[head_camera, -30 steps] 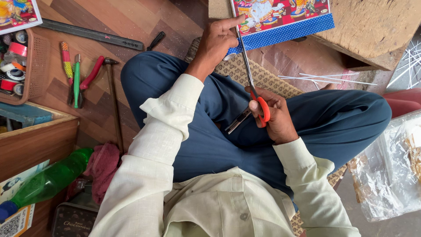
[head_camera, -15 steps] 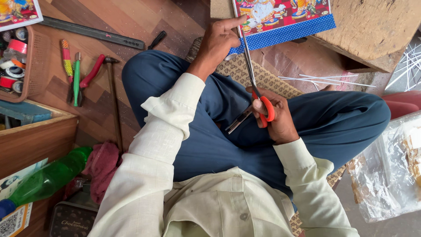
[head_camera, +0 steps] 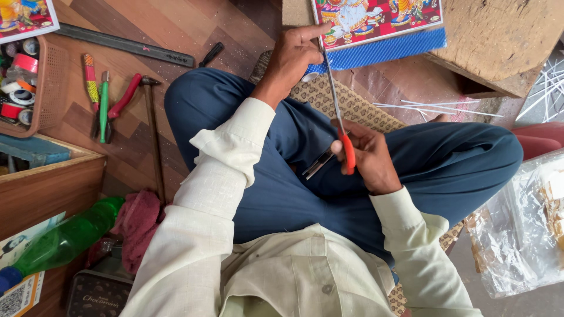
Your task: The person sits on the floor and decorates printed religious images by applying blue patterned tape to the edges. They use scissors to cut the tape and a stapler to secure it, handling multiple prints one at a time.
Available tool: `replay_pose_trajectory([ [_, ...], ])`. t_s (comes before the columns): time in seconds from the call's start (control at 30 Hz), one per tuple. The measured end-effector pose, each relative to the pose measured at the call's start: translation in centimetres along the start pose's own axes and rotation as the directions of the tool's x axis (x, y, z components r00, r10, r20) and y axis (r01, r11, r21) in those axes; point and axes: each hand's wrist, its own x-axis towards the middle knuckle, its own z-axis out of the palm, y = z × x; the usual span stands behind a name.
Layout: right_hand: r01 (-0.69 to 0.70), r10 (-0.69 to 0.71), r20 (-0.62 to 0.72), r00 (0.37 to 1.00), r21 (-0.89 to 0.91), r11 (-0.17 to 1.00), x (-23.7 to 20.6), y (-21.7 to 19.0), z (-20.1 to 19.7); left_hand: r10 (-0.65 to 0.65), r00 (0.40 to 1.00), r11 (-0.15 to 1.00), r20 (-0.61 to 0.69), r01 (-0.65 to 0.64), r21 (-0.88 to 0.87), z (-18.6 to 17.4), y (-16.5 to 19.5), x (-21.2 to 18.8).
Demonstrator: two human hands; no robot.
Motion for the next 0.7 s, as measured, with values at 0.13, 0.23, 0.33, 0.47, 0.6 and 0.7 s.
replay_pose_trajectory([
  [0.13,-0.032,0.037,0.035,0.999,-0.138,0.990,-0.7,-0.6,0.1,0.010,0.999,0.987,-0.042,-0.003,0.163,0.2,0.1,-0.2],
  [0.23,-0.109,0.117,0.023,0.993,-0.222,0.969,-2.4,-1.1,0.4,0.105,0.991,0.950,-0.087,-0.074,0.302,0.0,0.4,0.0],
  [0.33,-0.070,0.089,-0.001,0.996,-0.619,0.782,-5.1,-1.8,0.9,0.066,0.995,0.928,-0.080,-0.032,0.371,-0.1,0.6,-0.2],
  [0.47,-0.041,-0.191,-0.112,0.975,-0.939,0.341,-6.2,-2.0,3.4,0.026,0.998,0.952,-0.059,-0.006,0.305,-0.6,1.0,-0.4],
  [0.6,0.169,-0.343,0.126,0.931,-0.981,0.099,-4.6,-2.0,4.5,0.044,0.999,0.962,0.004,-0.044,0.269,-0.7,1.1,-0.5],
  [0.7,0.404,-0.369,0.343,0.864,-0.909,0.100,-3.5,-2.2,3.2,0.015,1.000,0.956,-0.012,-0.011,0.294,-0.7,0.9,-0.4],
])
